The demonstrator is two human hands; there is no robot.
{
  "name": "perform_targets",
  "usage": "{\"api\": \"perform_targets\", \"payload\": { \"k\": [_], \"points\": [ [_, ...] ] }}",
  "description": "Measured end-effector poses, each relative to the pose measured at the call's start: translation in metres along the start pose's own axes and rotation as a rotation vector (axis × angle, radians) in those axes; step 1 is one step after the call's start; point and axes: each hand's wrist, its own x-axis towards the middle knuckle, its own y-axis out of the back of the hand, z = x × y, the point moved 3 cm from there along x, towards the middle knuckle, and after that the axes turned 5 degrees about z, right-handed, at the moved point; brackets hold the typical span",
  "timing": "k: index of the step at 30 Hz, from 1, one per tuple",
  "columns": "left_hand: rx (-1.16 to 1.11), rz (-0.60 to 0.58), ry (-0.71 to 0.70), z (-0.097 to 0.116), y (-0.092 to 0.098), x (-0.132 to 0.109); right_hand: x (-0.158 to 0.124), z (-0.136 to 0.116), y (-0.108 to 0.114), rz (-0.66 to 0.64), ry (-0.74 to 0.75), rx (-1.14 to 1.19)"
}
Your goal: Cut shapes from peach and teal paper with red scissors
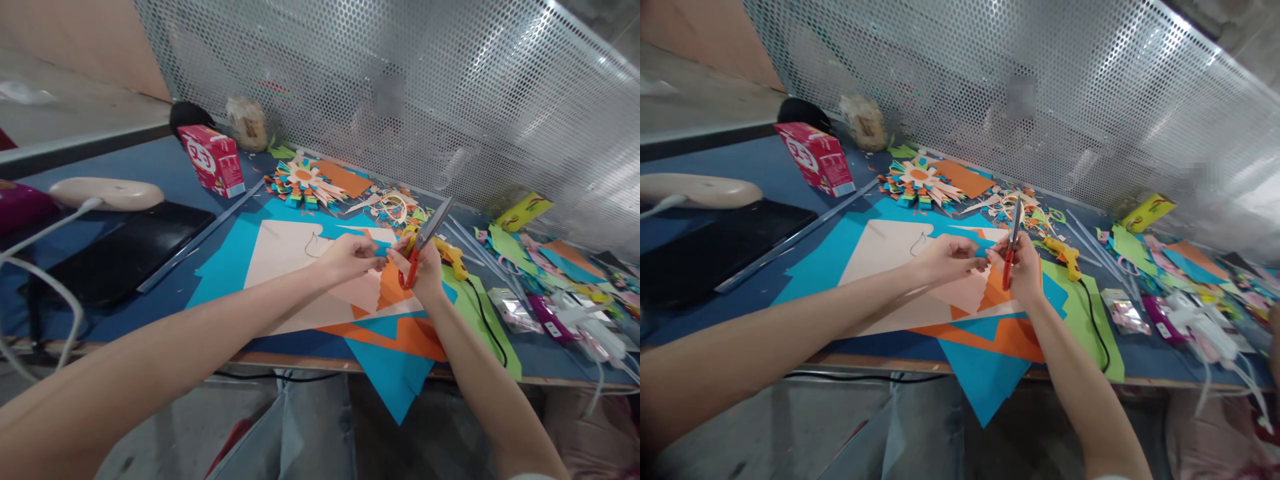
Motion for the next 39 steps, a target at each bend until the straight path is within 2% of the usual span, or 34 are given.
{"api": "perform_targets", "payload": {
  "k": [5,15,18,23,26,33,36,39],
  "points": [
    [0.143,0.022,-0.095,0.004,0.001,-0.001,-0.001,-0.005,-0.002,-0.043,0.009,0.003],
    [0.264,-0.029,-0.163,0.017,0.004,-0.006,-0.002,-0.004,-0.002,-0.124,-0.04,0.026],
    [0.342,-0.014,-0.215,0.021,0.004,-0.007,-0.003,-0.002,-0.005,-0.124,-0.049,0.046],
    [0.503,0.045,-0.332,0.02,0.004,-0.006,-0.002,-0.006,0.0,-0.059,-0.041,0.072],
    [0.566,0.038,-0.429,0.021,0.005,-0.006,0.0,-0.01,0.005,-0.01,-0.03,0.087],
    [0.77,0.084,-0.811,0.026,0.015,-0.011,0.0,-0.012,-0.002,-0.074,-0.025,0.09],
    [0.778,0.086,-0.831,0.026,0.018,-0.012,0.0,-0.012,-0.003,-0.081,-0.031,0.086],
    [0.757,0.147,-0.809,0.026,0.02,-0.011,0.0,-0.01,-0.003,-0.092,-0.047,0.072]
  ]
}}
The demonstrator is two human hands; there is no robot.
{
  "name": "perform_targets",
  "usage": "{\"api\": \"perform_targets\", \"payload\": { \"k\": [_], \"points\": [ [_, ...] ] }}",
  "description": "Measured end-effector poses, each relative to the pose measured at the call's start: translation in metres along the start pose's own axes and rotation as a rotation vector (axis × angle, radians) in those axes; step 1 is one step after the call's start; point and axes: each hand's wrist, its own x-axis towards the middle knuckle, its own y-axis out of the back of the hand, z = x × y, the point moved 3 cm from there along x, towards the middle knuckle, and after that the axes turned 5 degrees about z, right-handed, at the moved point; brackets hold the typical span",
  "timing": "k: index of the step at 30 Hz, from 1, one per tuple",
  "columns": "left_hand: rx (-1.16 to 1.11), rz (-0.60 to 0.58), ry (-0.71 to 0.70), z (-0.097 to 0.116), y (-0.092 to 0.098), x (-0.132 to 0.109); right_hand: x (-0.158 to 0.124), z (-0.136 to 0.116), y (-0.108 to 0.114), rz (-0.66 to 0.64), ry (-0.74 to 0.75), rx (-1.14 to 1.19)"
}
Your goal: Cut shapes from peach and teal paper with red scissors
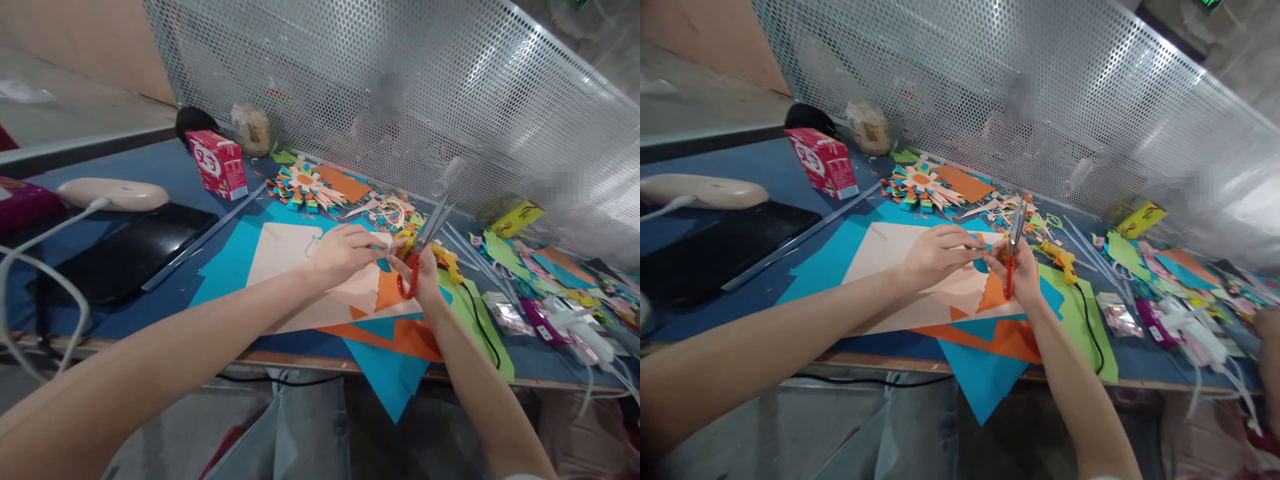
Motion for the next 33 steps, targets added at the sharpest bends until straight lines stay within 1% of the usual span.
{"api": "perform_targets", "payload": {
  "k": [3,6,8,10,12,14,15,16,18,20,24,28,33],
  "points": [
    [-0.013,0.062,0.015,0.0,0.001,-0.001,-0.002,0.003,0.0,-0.024,-0.039,-0.015],
    [-0.107,0.083,0.007,0.002,-0.001,-0.001,-0.002,0.004,-0.001,-0.041,-0.075,-0.019],
    [-0.178,0.086,0.068,0.003,-0.003,0.0,-0.002,0.004,-0.002,-0.041,-0.084,-0.013],
    [-0.276,0.099,0.24,0.001,-0.006,0.001,-0.001,0.003,-0.002,-0.034,-0.082,-0.006],
    [-0.461,0.092,0.488,-0.002,-0.01,0.001,0.0,0.001,-0.002,-0.018,-0.071,0.0],
    [-0.703,0.037,0.72,-0.003,-0.017,0.0,0.0,-0.001,-0.001,0.006,-0.056,0.001],
    [-0.812,0.005,0.798,-0.002,-0.02,-0.001,0.0,-0.001,0.0,0.018,-0.048,0.001],
    [-0.895,-0.023,0.846,-0.001,-0.023,-0.001,0.0,-0.002,0.0,0.028,-0.04,0.0],
    [-0.975,-0.045,0.886,0.001,-0.026,-0.002,0.0,-0.002,0.0,0.043,-0.03,-0.004],
    [-0.993,-0.043,0.893,0.001,-0.028,-0.002,0.001,-0.001,0.0,0.047,-0.028,-0.007],
    [-0.952,-0.047,0.891,0.0,-0.03,-0.003,0.001,0.002,0.0,0.051,-0.038,-0.009],
    [-0.888,-0.018,0.873,-0.003,-0.031,-0.003,0.001,0.004,0.002,0.075,-0.043,-0.007],
    [-0.913,0.009,0.889,-0.005,-0.029,-0.003,0.0,0.004,0.009,0.12,-0.056,-0.016]
  ]
}}
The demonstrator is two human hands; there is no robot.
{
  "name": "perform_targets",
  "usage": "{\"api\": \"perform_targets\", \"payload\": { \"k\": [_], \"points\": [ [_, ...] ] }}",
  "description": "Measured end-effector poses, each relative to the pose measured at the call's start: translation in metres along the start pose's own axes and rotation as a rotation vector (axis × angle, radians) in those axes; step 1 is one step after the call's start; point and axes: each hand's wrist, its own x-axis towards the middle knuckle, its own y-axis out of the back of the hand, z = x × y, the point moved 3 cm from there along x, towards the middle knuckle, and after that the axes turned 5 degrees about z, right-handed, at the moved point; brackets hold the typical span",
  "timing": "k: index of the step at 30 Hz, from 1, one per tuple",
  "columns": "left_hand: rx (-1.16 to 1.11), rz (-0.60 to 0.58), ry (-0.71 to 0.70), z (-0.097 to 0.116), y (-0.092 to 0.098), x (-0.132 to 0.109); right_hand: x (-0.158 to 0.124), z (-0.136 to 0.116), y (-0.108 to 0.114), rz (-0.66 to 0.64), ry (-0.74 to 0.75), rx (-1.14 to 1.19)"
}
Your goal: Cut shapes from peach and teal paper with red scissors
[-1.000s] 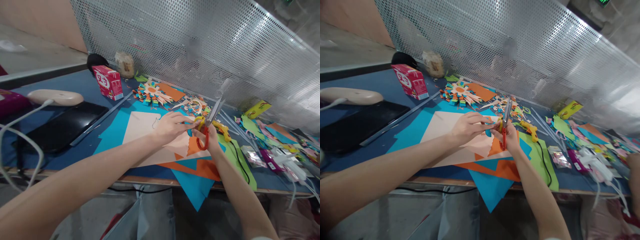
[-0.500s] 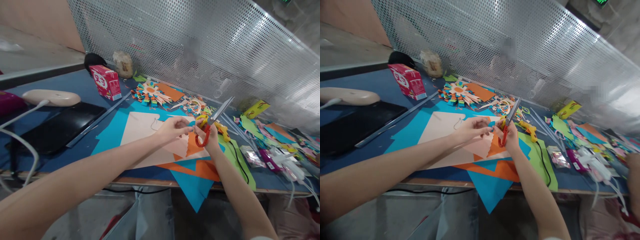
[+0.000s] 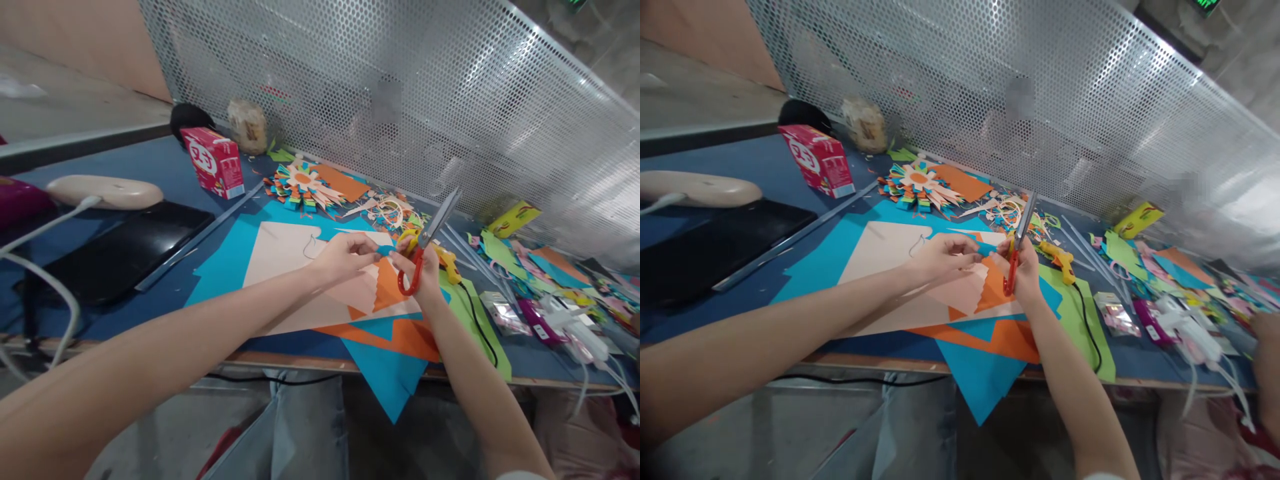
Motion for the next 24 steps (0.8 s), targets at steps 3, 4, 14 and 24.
{"api": "perform_targets", "payload": {
  "k": [3,4,14,24],
  "points": [
    [-0.043,-0.003,0.039,0.0001,0.0021,0.0007,0.0001,0.0012,0.0028,0.025,-0.005,-0.002],
    [-0.056,0.0,0.051,0.0002,0.0028,0.0011,0.0002,0.0019,0.0032,0.03,-0.005,-0.002],
    [-0.114,-0.029,0.107,0.0015,-0.0012,-0.0008,-0.001,-0.0026,0.0049,0.074,0.018,-0.025],
    [-0.102,-0.003,0.179,0.0011,0.0014,0.0025,-0.0005,-0.0018,0.0012,0.04,0.024,-0.064]
  ]
}}
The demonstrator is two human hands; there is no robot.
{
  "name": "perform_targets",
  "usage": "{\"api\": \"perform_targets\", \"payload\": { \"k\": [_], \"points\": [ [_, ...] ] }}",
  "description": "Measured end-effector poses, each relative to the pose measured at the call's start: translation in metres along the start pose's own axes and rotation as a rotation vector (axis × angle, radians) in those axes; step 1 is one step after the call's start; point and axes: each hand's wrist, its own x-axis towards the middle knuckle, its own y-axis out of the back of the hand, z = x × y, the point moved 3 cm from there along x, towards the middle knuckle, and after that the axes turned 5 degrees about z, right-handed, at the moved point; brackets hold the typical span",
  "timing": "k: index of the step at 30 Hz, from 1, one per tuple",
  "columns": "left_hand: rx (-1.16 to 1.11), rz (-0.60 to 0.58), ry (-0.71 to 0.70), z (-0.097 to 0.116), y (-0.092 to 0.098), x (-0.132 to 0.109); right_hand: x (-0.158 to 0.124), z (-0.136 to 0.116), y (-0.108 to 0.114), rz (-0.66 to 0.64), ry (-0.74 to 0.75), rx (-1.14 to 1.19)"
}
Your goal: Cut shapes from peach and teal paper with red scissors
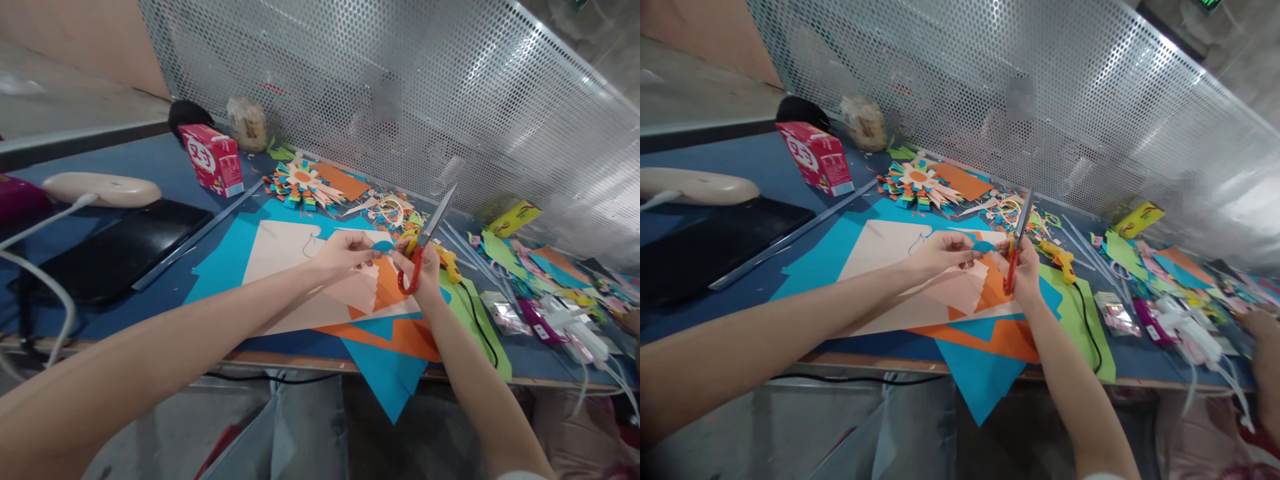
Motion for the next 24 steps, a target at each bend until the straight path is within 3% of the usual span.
{"api": "perform_targets", "payload": {
  "k": [11,19,24],
  "points": [
    [-0.026,0.017,-0.06,0.0017,0.0015,-0.0013,-0.0007,-0.0025,-0.0026,-0.068,-0.05,-0.009],
    [0.299,0.042,-0.195,0.008,0.0085,-0.001,-0.0016,-0.0006,-0.0041,-0.083,-0.033,-0.035],
    [0.288,0.022,-0.227,0.0109,0.0069,-0.003,-0.0017,-0.0008,-0.003,-0.068,-0.002,-0.061]
  ]
}}
